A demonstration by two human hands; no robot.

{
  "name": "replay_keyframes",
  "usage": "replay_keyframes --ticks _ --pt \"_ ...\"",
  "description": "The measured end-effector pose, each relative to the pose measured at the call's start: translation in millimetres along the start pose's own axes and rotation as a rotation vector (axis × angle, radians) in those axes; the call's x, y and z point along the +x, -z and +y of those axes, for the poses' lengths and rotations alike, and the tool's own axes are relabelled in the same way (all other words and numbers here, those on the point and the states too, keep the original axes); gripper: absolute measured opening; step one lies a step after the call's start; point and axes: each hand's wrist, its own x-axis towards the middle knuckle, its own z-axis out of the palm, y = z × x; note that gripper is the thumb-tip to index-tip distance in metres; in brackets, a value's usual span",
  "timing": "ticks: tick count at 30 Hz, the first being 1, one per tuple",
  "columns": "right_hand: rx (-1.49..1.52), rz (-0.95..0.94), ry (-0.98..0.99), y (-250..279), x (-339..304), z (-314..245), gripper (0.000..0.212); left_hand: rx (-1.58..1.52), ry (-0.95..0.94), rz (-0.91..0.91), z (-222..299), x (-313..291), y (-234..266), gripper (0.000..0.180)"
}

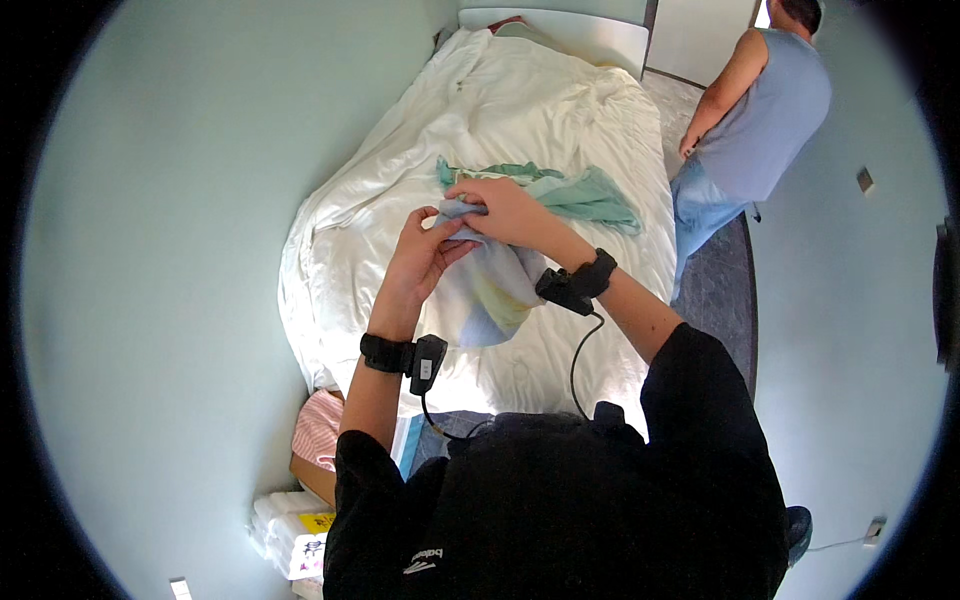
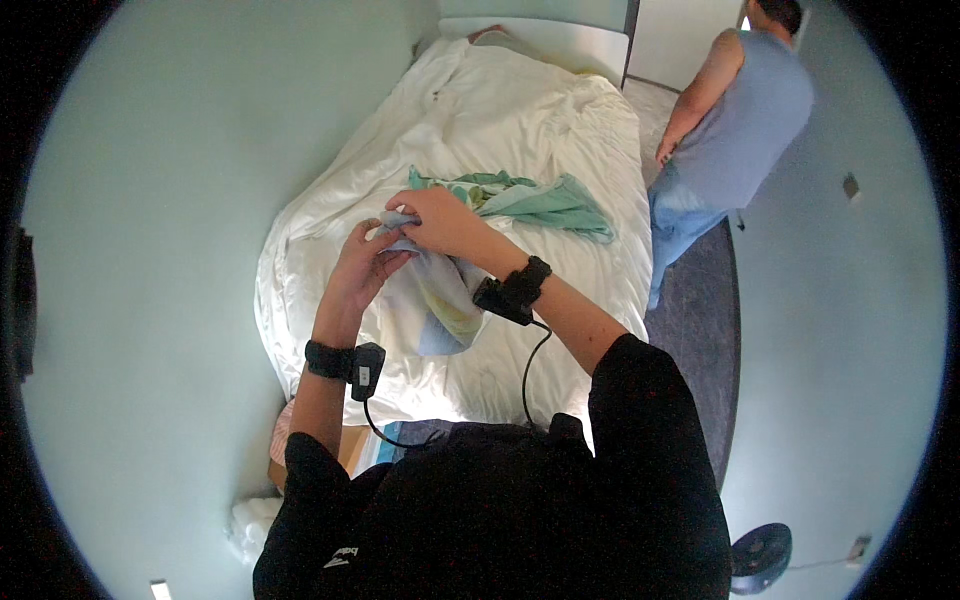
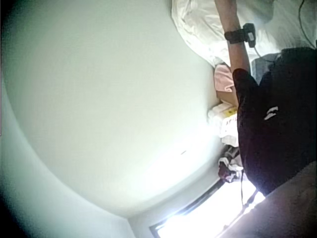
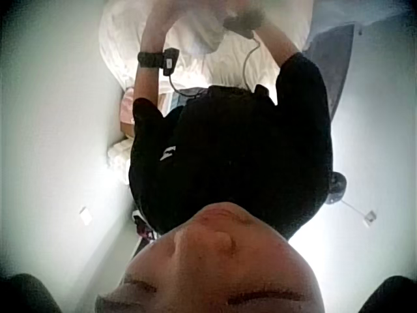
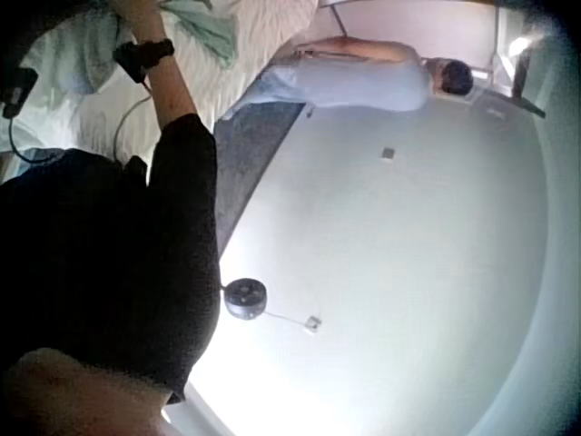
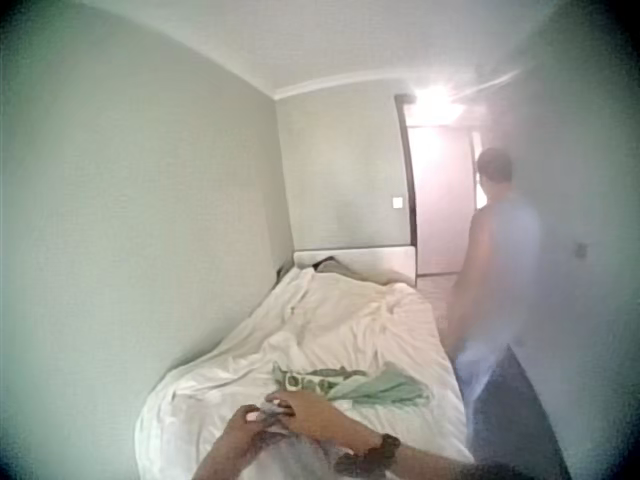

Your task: The person folds a blue and green checkered pillowcase, a white towel, and a green floral pillowcase by hand on a bed.

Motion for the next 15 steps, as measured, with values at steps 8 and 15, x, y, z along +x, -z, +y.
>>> replay_keyframes --ticks 8,15 --pt "0.026 -0.005 -0.044 17 -6 -2 0.016 0.174 -0.053 -0.209 3 -3 -8 0.035" --pt "-0.159 0.005 0.186 40 -16 -1 0.009 0.831 -0.263 -0.134 7 -2 -13 0.026"
